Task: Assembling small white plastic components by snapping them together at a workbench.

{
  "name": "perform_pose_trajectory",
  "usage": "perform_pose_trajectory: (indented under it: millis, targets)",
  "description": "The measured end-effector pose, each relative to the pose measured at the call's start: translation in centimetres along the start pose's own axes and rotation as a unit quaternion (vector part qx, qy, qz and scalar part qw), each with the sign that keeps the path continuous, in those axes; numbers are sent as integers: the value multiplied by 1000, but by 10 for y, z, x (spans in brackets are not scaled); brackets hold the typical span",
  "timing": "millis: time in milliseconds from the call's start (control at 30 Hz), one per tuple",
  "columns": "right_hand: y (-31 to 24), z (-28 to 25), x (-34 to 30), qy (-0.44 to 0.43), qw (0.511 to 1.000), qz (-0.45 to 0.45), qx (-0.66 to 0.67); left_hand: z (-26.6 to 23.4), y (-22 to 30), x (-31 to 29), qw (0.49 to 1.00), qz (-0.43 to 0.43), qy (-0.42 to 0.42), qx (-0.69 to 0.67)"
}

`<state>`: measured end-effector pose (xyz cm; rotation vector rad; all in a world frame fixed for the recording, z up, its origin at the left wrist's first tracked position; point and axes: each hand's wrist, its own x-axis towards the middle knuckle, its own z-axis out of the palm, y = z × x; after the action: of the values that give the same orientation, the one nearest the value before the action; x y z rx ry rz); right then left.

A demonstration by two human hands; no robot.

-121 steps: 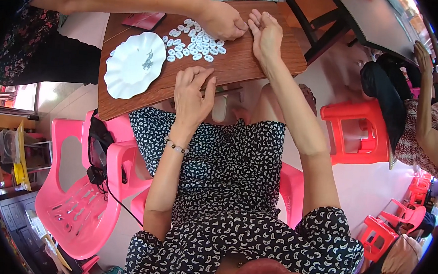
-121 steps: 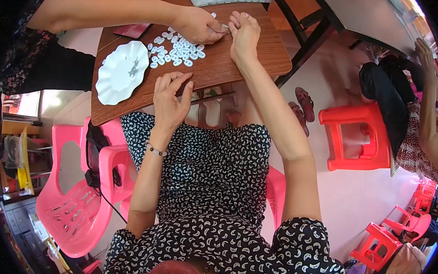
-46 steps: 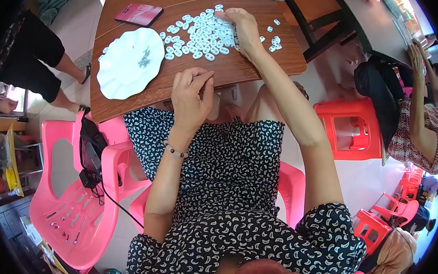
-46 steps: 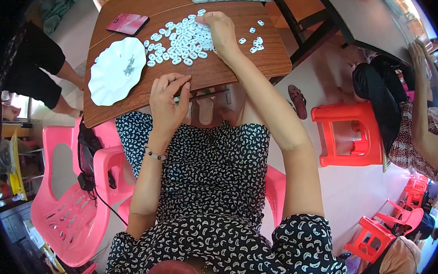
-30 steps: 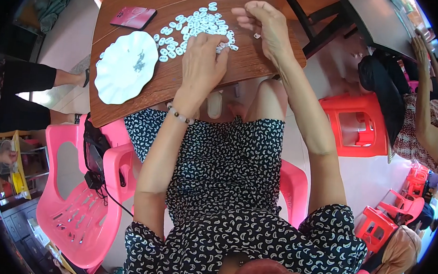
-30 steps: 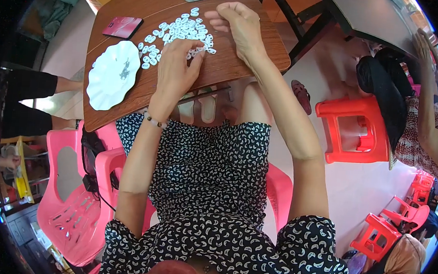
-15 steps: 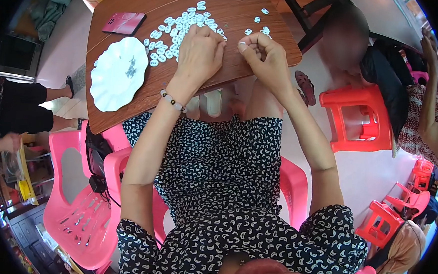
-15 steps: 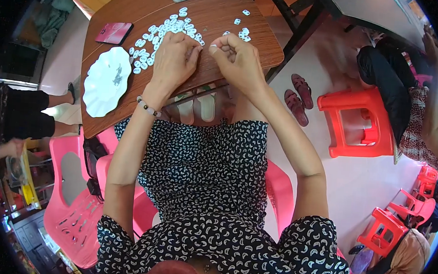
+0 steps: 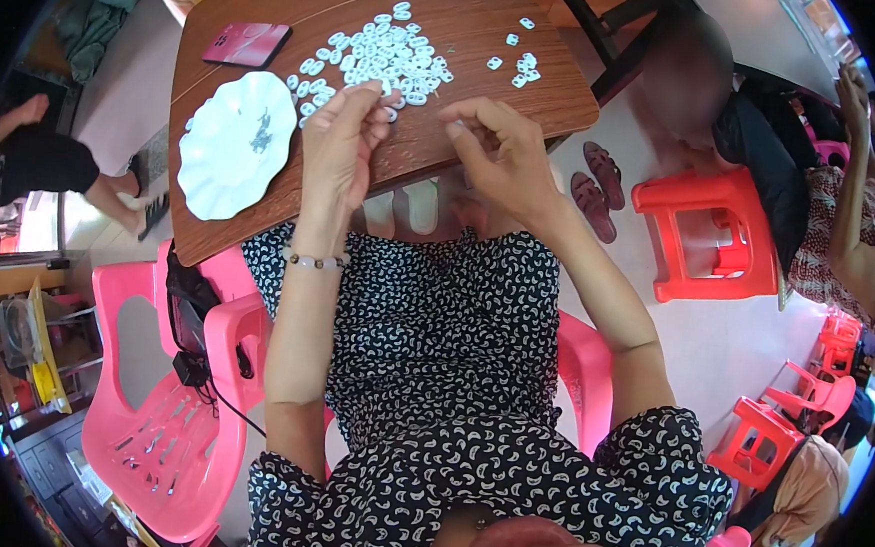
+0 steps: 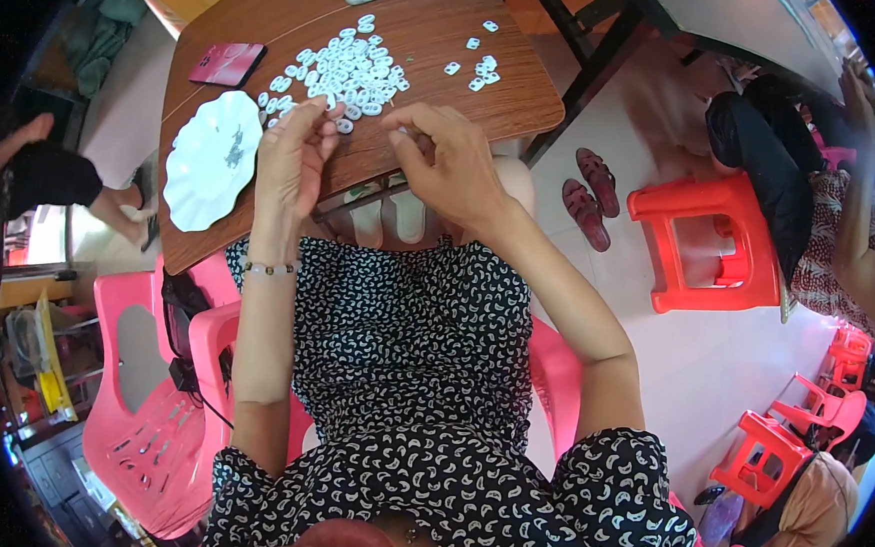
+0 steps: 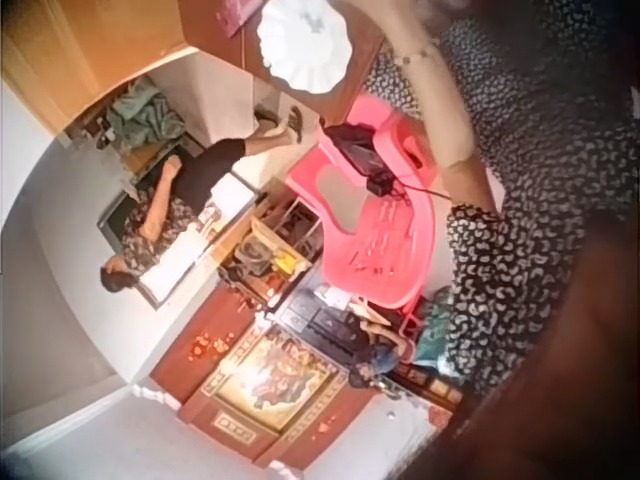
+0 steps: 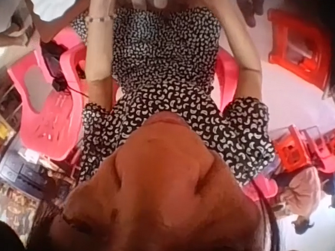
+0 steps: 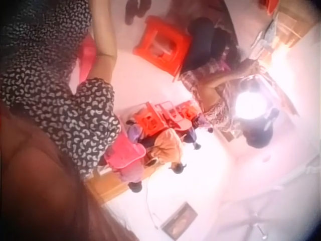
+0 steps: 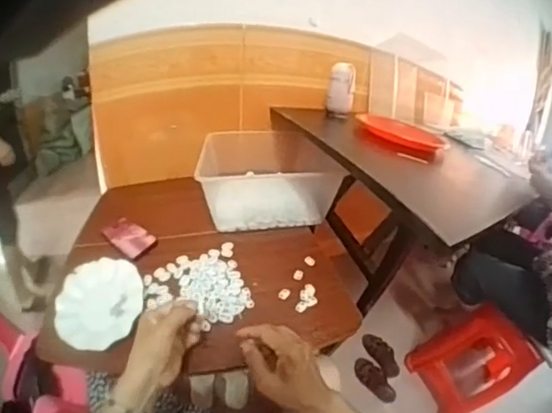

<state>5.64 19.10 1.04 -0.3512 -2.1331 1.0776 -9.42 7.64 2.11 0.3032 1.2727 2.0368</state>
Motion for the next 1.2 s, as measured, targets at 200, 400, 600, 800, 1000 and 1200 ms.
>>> perform_pose_trajectory:
  millis: [200,400,600,800,1000,1200]
  targets:
    - [-21,5,8,26,998,-55,26,4,-2,-41,992,-64,-16,-109]
    - [-32,9,5,21,993,-118,-4,8,-9,-60,985,-83,-2,-148]
    - [-28,8,3,-6,991,-131,-23,6,-12,-60,996,-33,7,-84]
    - [-11,11,6,-16,996,-59,-59,-13,-2,-40,891,110,74,433]
    - [17,15,21,-40,987,-67,-137,-22,4,-28,793,160,84,581]
    - [13,33,34,-64,977,-128,-158,-36,-10,-20,800,236,109,541]
